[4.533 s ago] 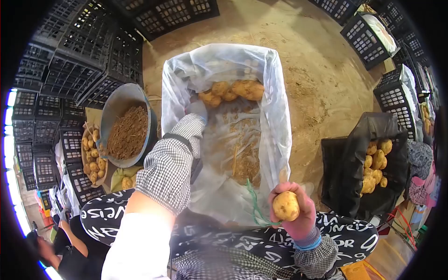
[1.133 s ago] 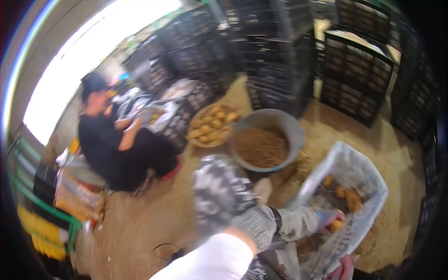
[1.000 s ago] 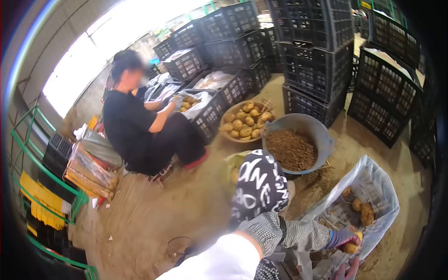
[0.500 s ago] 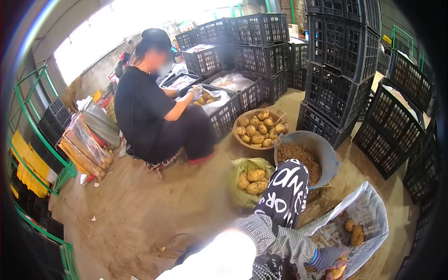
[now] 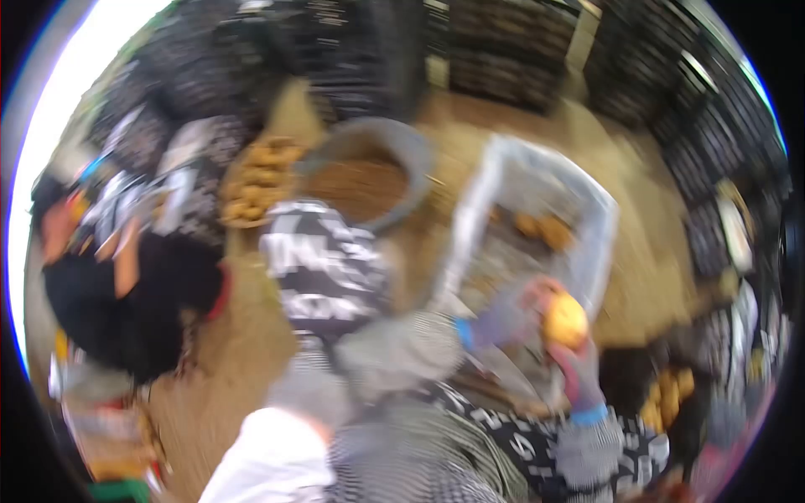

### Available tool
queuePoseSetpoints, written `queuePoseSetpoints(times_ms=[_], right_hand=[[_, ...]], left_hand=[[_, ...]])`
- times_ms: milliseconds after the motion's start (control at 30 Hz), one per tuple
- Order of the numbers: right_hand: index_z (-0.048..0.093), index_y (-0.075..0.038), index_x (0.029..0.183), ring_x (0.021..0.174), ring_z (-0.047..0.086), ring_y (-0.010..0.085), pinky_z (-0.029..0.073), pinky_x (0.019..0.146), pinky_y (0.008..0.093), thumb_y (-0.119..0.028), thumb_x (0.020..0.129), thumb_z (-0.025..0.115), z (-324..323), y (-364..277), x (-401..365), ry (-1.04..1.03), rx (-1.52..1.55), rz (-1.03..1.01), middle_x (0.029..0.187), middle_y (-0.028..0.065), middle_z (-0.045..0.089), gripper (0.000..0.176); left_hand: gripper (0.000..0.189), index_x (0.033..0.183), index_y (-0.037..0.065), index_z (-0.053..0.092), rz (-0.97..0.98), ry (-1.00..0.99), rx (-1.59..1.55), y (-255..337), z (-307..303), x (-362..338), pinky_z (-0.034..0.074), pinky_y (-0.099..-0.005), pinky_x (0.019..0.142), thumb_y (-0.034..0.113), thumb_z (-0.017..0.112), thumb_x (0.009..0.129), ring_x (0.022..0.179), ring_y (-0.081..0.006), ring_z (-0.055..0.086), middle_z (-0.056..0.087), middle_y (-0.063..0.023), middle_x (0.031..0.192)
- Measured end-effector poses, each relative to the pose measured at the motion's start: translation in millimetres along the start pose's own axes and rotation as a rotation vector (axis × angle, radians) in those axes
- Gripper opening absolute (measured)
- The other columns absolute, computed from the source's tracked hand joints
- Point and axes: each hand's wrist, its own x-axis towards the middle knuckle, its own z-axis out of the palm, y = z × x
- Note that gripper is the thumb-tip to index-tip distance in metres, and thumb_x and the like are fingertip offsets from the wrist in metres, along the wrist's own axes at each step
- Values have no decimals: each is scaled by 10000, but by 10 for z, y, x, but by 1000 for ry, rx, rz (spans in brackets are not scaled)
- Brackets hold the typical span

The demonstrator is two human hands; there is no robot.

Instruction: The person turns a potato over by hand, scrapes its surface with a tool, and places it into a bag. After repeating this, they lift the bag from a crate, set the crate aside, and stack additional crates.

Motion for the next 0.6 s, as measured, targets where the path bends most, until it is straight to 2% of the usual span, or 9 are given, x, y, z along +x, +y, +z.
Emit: queuePoseSetpoints(times_ms=[67, 133, 167, 233, 333, 433, 467, 533, 600], right_hand=[[449, -46, 1355, 1029, 573, 124, 499, 859, 266, -15, 742, 731, -22, 44, 15, 70, 90, -106, 1173, 27, 574, 676], [405, -31, 1393, 1079, 567, 140, 494, 895, 280, 4, 693, 781, -13, -25, 35, 69, 127, -120, 1231, 54, 558, 795], [381, -26, 1411, 1109, 561, 152, 487, 916, 285, -4, 684, 792, -30, 10, 52, 76, 186, -124, 1256, 68, 546, 836], [394, -45, 1397, 929, 582, 101, 503, 754, 248, -115, 677, 836, -31, 16, 87, 80, 206, -211, 1193, 34, 567, 848], [373, -37, 1416, 1096, 553, 146, 476, 907, 303, -96, 685, 819, -15, 74, 124, 146, 104, -315, 1275, 60, 540, 859], [348, -26, 1438, 1220, 487, 169, 404, 1030, 337, -61, 711, 787, -45, 66, 105, 348, -789, -543, 1335, 79, 502, 849], [346, -23, 1439, 1231, 480, 175, 395, 1038, 336, -56, 715, 780, -52, 54, 103, 345, -777, -553, 1336, 89, 501, 844], [342, -17, 1440, 1252, 467, 186, 377, 1054, 334, -46, 723, 765, -53, 44, 122, 341, -748, -580, 1337, 108, 498, 833], [353, -14, 1429, 1244, 480, 198, 383, 1045, 330, -58, 722, 768, -31, 106, 126, 164, -122, -407, 1326, 126, 503, 822]], left_hand=[[372, 1248, 26, 510, -120, -74, -237, 355, 92, -19, 470, -279, 903, 261, 585, 969, 1081, -123, 539, 582, -56, 1150], [500, 1368, 50, 427, -229, -113, -59, 466, 35, -9, 418, -324, 1036, 181, 634, 932, 1185, -174, 518, 522, -75, 1295], [546, 1377, 44, 419, -224, -133, -42, 454, 38, -3, 409, -326, 1044, 179, 664, 908, 1201, -175, 506, 508, -79, 1313], [641, 1395, 33, 404, -203, -147, 25, 477, 57, -15, 391, -329, 1061, 175, 725, 859, 1233, -177, 483, 482, -87, 1350], [811, 1434, 9, 342, -99, -168, 260, 433, 83, 2, 422, -316, 1016, 144, 802, 780, 1231, -176, 479, 452, -97, 1376], [868, 1451, 12, 308, -209, -188, 187, 379, 70, 13, 438, -307, 1005, 132, 817, 759, 1237, -174, 473, 438, -96, 1382], [884, 1456, 17, 298, -285, -188, 118, 367, 52, 4, 434, -307, 1014, 133, 821, 754, 1249, -176, 463, 431, -97, 1386], [899, 1464, 25, 282, -205, -216, 183, 370, 14, 2, 432, -308, 1016, 132, 821, 752, 1255, -176, 456, 430, -98, 1382], [911, 1465, 28, 278, -176, -233, 153, 401, 17, 1, 431, -307, 1016, 143, 827, 747, 1253, -176, 455, 428, -100, 1379]])
